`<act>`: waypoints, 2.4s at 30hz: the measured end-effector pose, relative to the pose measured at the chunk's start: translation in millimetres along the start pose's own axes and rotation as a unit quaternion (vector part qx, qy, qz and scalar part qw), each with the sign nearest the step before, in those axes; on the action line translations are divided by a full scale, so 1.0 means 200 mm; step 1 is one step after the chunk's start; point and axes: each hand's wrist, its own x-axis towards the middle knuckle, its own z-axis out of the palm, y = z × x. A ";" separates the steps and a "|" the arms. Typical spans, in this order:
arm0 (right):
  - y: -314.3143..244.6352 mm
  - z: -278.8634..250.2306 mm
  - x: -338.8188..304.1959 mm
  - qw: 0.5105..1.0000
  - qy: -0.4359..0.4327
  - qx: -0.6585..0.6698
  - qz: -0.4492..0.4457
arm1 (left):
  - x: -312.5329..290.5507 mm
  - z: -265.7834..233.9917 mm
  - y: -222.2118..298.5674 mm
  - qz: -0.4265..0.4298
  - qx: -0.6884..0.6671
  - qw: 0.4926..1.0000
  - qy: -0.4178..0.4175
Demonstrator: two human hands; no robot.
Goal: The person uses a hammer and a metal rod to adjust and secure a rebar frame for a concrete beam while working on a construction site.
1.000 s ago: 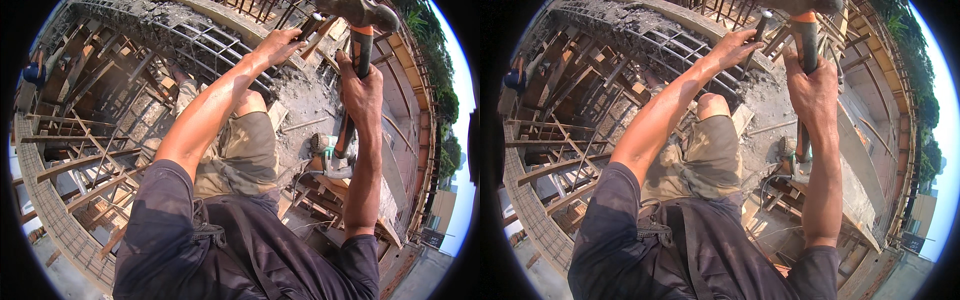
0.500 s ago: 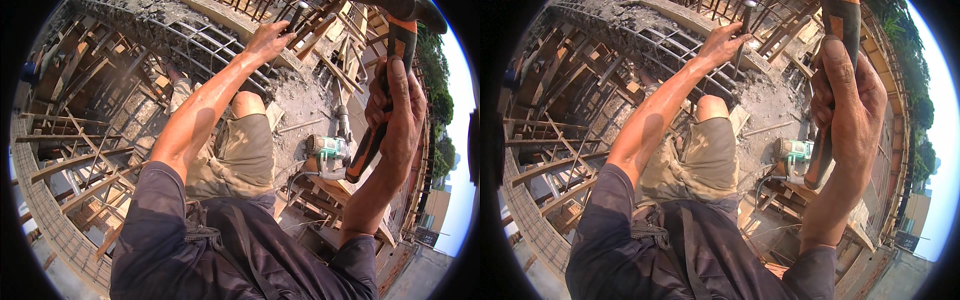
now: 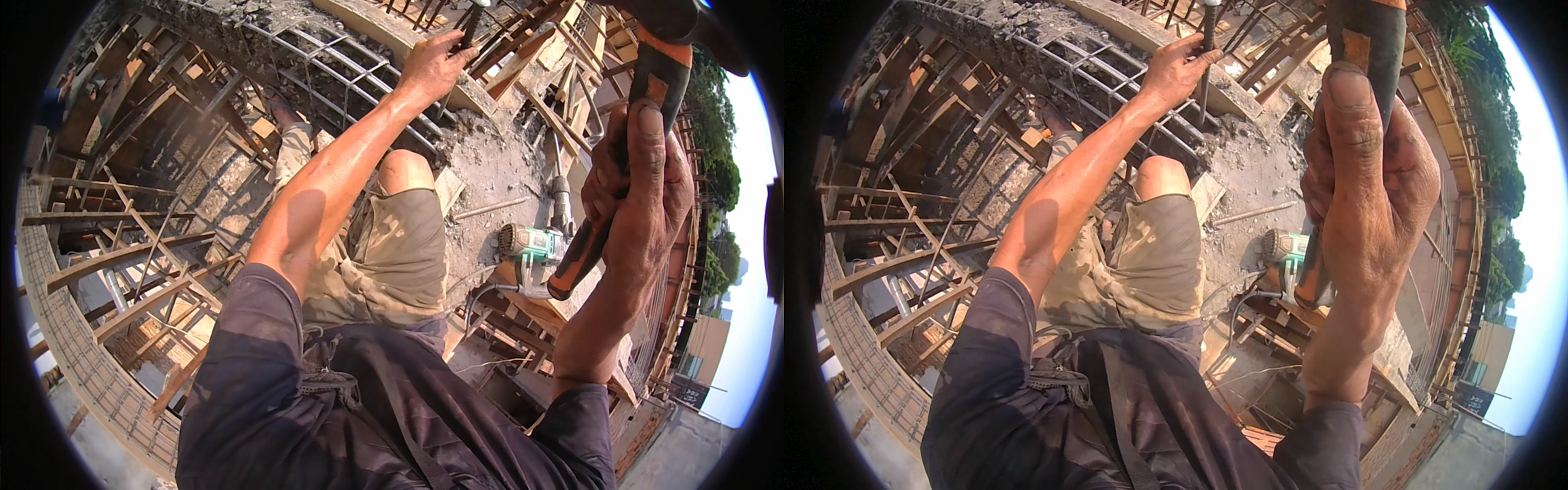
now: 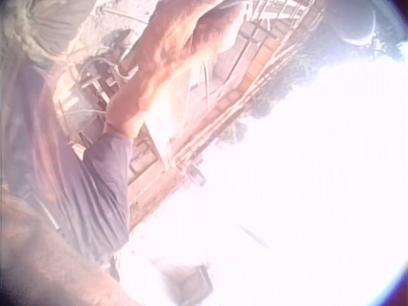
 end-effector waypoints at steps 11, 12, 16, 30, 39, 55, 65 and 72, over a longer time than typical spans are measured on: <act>0.13 0.11 0.12 0.977 -0.017 -0.142 -0.159 | -0.13 -0.13 -0.04 -0.076 -0.068 0.993 -0.058; 0.17 0.14 0.15 0.968 -0.030 -0.193 -0.158 | -0.14 -0.13 -0.02 -0.072 -0.064 0.993 -0.061; 0.32 0.17 0.24 0.934 -0.132 -0.326 0.070 | -0.23 -0.11 -0.05 -0.147 -0.065 0.980 -0.122; 0.38 0.19 0.09 0.939 -0.141 -0.285 0.130 | -0.24 -0.14 0.00 -0.095 -0.017 0.983 -0.155; 0.69 0.00 -0.46 0.946 -0.081 -0.137 0.284 | -0.33 -0.10 -0.03 0.043 0.072 0.981 -0.174; 0.97 -0.27 -1.45 0.806 0.074 0.044 0.586 | -0.27 0.49 0.03 0.027 -0.018 0.992 -0.121; 1.01 -0.26 -1.29 0.889 0.058 0.039 0.452 | -0.27 0.49 0.72 0.219 -0.209 0.935 -0.183; 0.77 -0.42 -1.20 0.902 0.203 0.119 0.362 | -0.50 0.73 0.65 0.237 -0.194 0.927 -0.215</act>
